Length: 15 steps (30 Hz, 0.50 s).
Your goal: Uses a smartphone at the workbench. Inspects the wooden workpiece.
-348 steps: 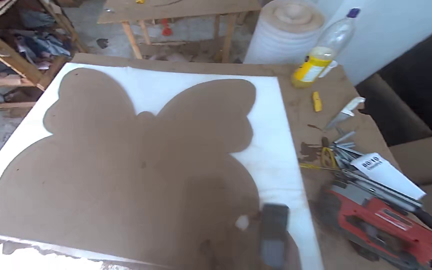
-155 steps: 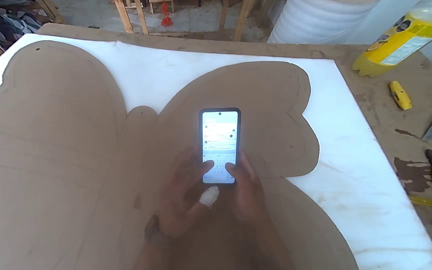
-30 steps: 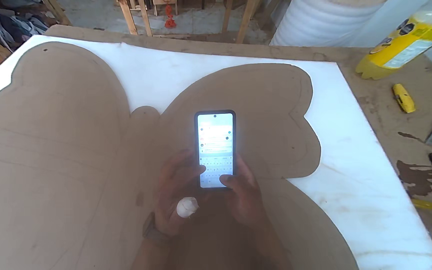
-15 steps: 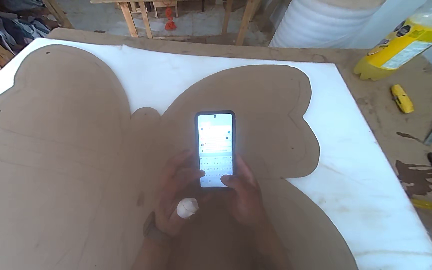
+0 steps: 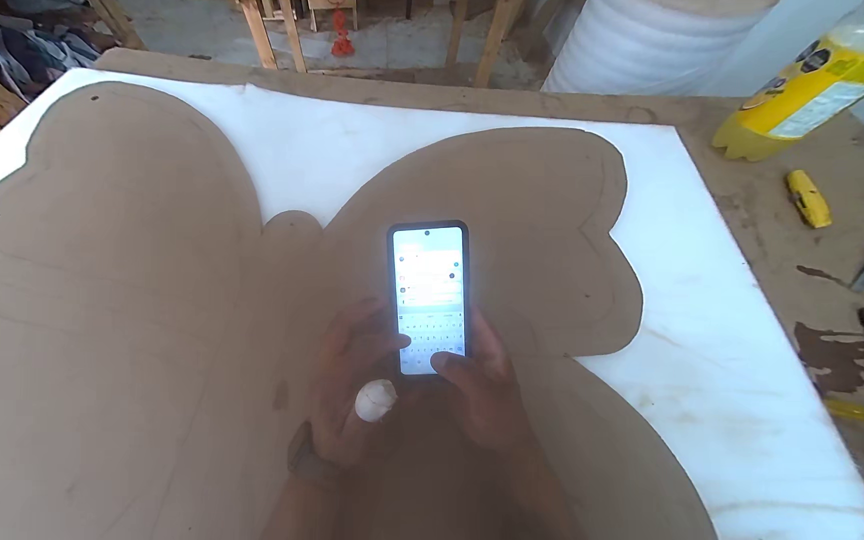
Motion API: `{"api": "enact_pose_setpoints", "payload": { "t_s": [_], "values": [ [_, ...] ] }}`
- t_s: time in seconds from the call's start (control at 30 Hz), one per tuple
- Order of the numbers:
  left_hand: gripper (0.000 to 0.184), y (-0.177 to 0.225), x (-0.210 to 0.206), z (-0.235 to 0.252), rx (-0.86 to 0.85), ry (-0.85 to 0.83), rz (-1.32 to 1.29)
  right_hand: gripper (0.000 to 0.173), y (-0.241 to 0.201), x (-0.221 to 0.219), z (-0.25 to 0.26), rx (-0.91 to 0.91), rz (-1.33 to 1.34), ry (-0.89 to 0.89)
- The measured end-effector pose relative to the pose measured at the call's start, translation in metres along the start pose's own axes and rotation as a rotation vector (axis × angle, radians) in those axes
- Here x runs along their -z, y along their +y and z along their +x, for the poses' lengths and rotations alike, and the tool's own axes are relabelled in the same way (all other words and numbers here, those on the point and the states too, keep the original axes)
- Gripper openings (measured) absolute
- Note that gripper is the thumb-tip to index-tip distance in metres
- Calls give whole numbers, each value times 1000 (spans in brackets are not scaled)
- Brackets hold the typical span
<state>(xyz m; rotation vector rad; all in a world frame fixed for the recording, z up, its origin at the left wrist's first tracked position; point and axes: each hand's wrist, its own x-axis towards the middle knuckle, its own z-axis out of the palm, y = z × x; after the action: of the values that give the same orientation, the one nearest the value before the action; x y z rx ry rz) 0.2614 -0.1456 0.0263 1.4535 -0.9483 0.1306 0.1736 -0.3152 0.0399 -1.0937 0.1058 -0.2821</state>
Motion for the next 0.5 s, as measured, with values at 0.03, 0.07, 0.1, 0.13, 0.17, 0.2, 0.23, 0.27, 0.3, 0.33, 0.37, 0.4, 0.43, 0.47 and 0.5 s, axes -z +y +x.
{"api": "enact_pose_setpoints", "payload": {
  "t_s": [0.03, 0.07, 0.1, 0.13, 0.17, 0.2, 0.23, 0.27, 0.3, 0.33, 0.37, 0.4, 0.43, 0.47, 0.5],
  "values": [
    [69, 0, 0, 0, -6, 1, -1, 63, -1, -2, 0, -2, -28, 16],
    [68, 1, 0, 0, -8, -2, 1, 62, -2, -4, 0, -5, -64, 46],
    [67, 2, 0, 0, -7, -7, 4, 61, -3, -6, 0, -5, -102, 78],
    [66, 2, -1, 0, -3, -10, 8, 59, -3, -8, 0, -8, -128, 98],
    [65, 3, -2, 0, 3, -13, 3, 59, -4, -9, 0, -10, -141, 110],
    [64, 3, -4, 0, 14, -13, 2, 60, -3, -9, 0, -11, -146, 111],
    [63, 3, -5, 0, 27, -11, 2, 61, -3, -8, 0, -10, -144, 101],
    [62, 3, -6, 0, 35, -5, -4, 63, -2, -7, 0, -6, -132, 80],
    [62, 3, -7, 0, 40, 2, -14, 64, -2, -5, 0, -6, -129, 56],
    [62, 3, -7, 0, 44, 10, -23, 65, -2, -4, 0, -7, -131, 35],
    [62, 3, -7, 0, 49, 13, -37, 66, -2, -4, 0, -10, -132, 25],
    [62, 2, -6, 0, 51, 11, -38, 67, -2, -4, 0, -14, -140, 30],
    [63, 2, -5, 0, 50, 3, -25, 67, -2, -4, 0, -21, -154, 47],
    [63, 3, -5, -1, 50, -4, -16, 67, -2, -5, 0, -26, -166, 66],
    [62, 3, -5, -1, 50, -10, -20, 66, -2, -5, 0, -26, -169, 80]
  ]
}}
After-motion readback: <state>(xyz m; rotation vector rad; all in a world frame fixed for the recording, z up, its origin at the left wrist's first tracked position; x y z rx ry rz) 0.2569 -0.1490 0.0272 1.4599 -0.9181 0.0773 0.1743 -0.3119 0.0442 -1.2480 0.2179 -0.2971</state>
